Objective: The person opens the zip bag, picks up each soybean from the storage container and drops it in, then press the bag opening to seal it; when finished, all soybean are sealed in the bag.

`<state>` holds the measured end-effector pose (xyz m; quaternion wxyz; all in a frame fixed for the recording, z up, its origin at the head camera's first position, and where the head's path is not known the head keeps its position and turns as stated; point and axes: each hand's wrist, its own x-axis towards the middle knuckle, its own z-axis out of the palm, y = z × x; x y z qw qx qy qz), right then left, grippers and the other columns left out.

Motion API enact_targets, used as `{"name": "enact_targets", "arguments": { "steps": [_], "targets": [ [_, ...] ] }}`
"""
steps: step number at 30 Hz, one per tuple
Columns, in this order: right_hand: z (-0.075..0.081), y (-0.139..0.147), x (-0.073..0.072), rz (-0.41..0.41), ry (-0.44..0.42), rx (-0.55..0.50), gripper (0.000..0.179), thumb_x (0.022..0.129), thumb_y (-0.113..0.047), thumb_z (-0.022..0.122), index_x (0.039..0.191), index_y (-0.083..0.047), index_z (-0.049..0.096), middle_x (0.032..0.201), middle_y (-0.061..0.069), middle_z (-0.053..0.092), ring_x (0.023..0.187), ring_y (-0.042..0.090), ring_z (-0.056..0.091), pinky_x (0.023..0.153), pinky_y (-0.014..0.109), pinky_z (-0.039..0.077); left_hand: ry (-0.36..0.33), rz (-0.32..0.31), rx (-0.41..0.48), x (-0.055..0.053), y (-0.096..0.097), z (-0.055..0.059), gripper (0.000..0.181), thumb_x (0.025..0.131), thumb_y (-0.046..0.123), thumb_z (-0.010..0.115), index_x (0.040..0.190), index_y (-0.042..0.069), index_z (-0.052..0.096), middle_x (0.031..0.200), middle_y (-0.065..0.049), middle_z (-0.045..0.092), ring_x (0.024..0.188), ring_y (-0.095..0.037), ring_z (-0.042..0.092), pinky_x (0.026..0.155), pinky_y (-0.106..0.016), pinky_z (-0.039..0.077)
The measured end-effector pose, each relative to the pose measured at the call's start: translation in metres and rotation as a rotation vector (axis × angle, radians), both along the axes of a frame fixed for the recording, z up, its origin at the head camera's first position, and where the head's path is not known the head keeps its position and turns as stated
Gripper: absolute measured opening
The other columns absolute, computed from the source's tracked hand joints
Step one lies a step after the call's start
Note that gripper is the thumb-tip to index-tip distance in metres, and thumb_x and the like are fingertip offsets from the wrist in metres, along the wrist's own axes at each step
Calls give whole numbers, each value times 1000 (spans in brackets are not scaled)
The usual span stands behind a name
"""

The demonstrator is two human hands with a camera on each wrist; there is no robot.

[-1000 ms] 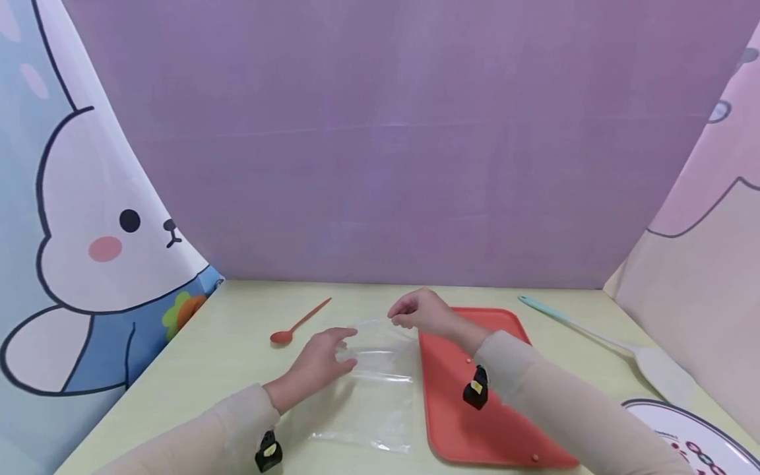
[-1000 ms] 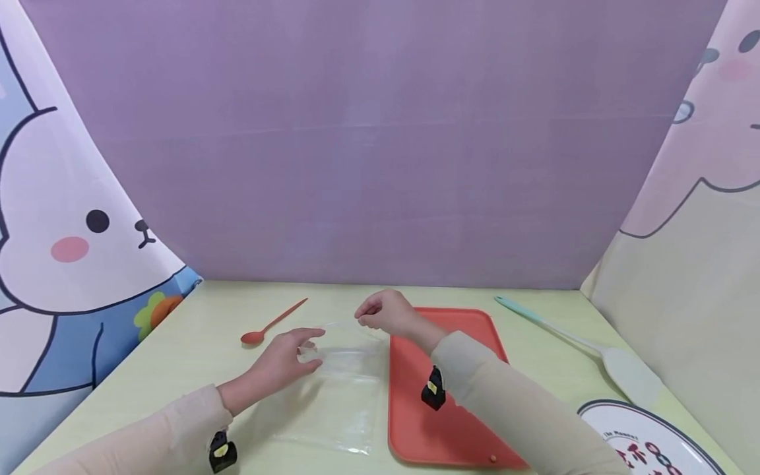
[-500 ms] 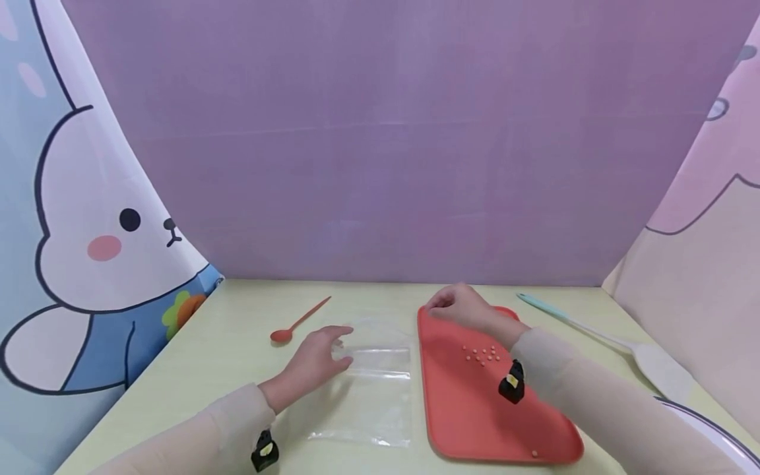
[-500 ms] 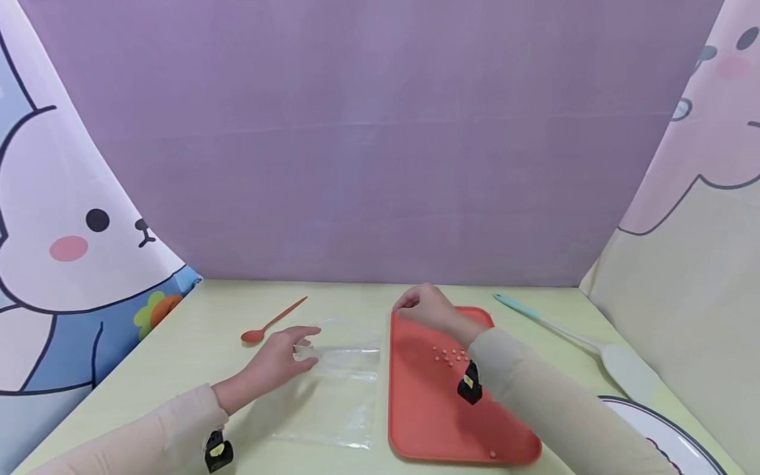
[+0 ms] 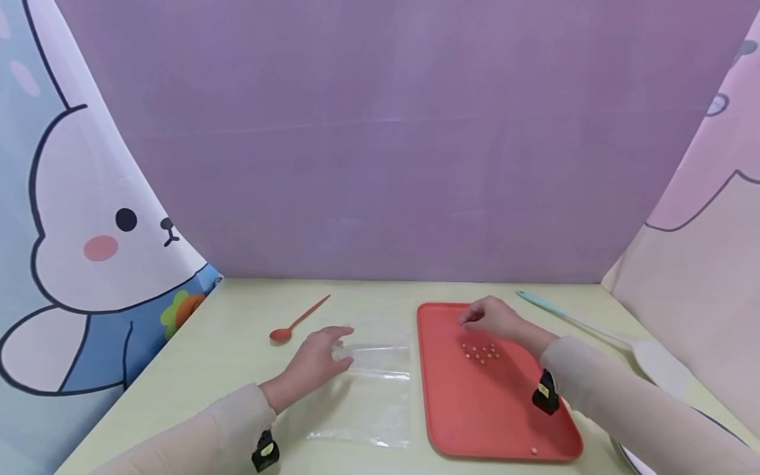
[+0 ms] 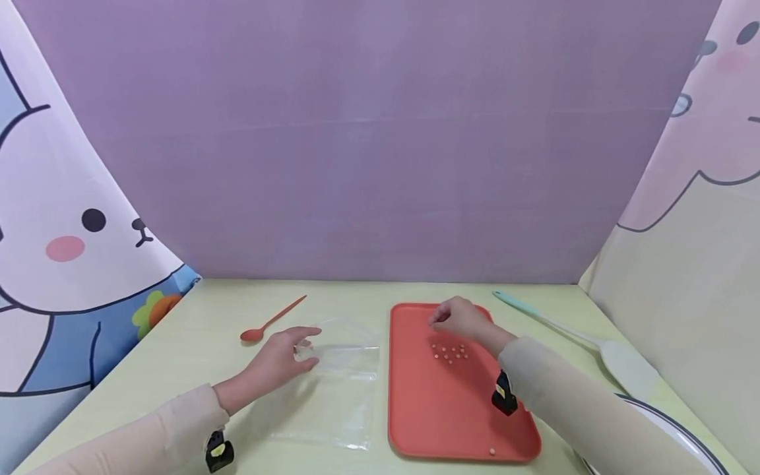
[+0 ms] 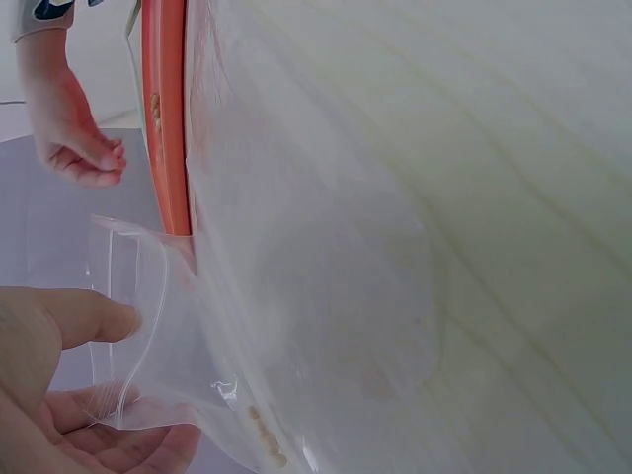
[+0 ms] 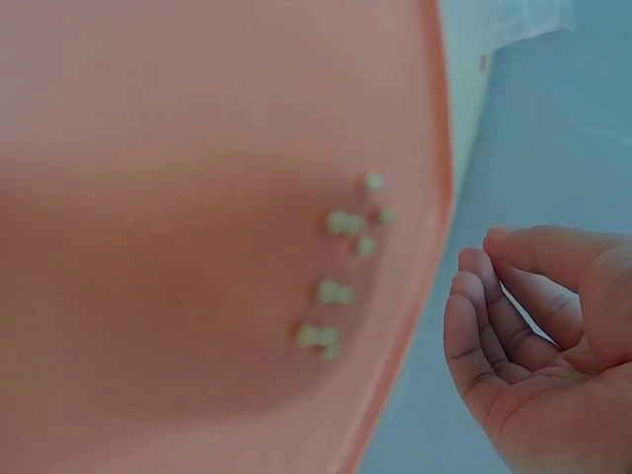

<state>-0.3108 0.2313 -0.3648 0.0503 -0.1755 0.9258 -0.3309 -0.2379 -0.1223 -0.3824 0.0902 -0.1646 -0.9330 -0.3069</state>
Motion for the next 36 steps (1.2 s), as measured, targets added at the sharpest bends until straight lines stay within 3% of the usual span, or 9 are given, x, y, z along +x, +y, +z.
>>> {"name": "enact_targets", "arguments": {
  "steps": [7,19,31,36],
  "targets": [
    [-15,5,5,12,-3,57,5,85,-8,72,89,-9,74,84,0,71,74,12,63,69,31,56,15,-12,-3,-1,2,-2,49,77,7,78,123,2,63,122,-15,66,96,-28,68,85,-43,56],
    [-26,-1,6,-15,-11,79,5,84,-11,74,80,-9,73,71,0,66,58,15,57,56,27,49,8,5,-6,-2,2,-2,49,77,8,78,123,2,63,123,-14,65,97,-27,68,87,-43,55],
    [-16,-23,7,-59,-8,-66,12,90,-17,69,98,-9,73,89,-1,71,79,12,62,70,29,54,-4,8,-22,0,2,0,49,78,8,78,124,2,63,122,-14,65,99,-28,67,90,-44,54],
    [-4,-43,10,-27,0,-160,12,89,-14,70,97,-6,73,88,4,72,81,19,64,74,40,56,19,2,-29,2,2,2,48,76,7,78,122,2,63,121,-14,66,97,-28,67,89,-44,54]
  ]
}}
